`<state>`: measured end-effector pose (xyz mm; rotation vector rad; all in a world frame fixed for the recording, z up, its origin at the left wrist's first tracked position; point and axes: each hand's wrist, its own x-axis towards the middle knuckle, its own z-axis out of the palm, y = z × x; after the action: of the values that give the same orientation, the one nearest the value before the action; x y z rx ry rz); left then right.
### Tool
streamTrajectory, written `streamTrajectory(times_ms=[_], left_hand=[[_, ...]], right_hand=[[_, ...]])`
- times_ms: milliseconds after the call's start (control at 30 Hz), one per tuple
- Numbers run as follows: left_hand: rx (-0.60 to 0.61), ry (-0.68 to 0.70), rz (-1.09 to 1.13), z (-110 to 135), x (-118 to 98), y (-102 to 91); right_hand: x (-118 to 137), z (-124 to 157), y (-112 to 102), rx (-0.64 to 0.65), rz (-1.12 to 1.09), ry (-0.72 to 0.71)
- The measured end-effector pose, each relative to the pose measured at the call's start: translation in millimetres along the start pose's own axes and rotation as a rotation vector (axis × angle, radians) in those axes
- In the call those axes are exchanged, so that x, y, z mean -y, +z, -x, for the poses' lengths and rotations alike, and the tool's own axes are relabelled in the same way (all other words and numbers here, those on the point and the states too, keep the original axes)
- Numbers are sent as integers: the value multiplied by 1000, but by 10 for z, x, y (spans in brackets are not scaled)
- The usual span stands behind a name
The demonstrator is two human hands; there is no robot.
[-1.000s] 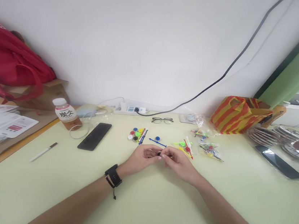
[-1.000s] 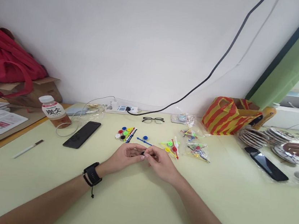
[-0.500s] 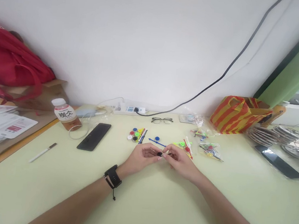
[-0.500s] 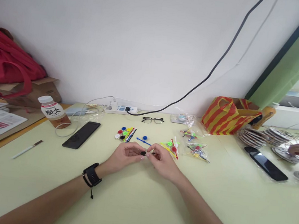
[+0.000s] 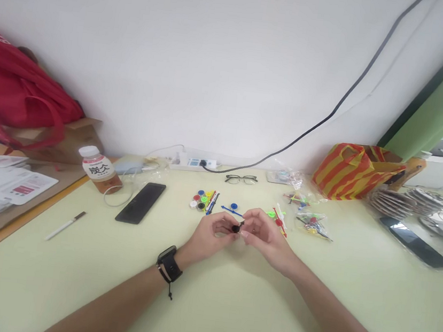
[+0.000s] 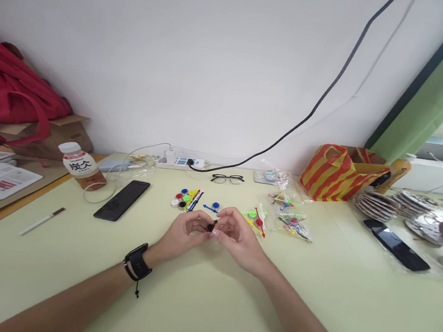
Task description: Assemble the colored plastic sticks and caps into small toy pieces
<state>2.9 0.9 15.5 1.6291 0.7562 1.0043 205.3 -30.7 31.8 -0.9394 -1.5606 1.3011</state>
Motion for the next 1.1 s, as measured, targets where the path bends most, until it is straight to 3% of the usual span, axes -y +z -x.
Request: streamTrajectory(times_ms=[133,300,367,633,800,1100], left_hand=[[-68,-27,70,-33,3,-30],[-88,-5,62,-56,-14,-65],[-100,5,55,-60,-4,-68],[-152,47,-188,-7,69,-17],[-152,184,-333,20,18,0],[-82,227,-431,35,10,-14]], right_hand=[[-12,17,26,-78,54,75],[-29,31,34,113,-20,242],[-29,24,26,118,-32,262],[-137,-57,-77,-109,-91,172],[-123,-60,-82,-120,-73,120],[-110,-58,-37,-124,-12,87]])
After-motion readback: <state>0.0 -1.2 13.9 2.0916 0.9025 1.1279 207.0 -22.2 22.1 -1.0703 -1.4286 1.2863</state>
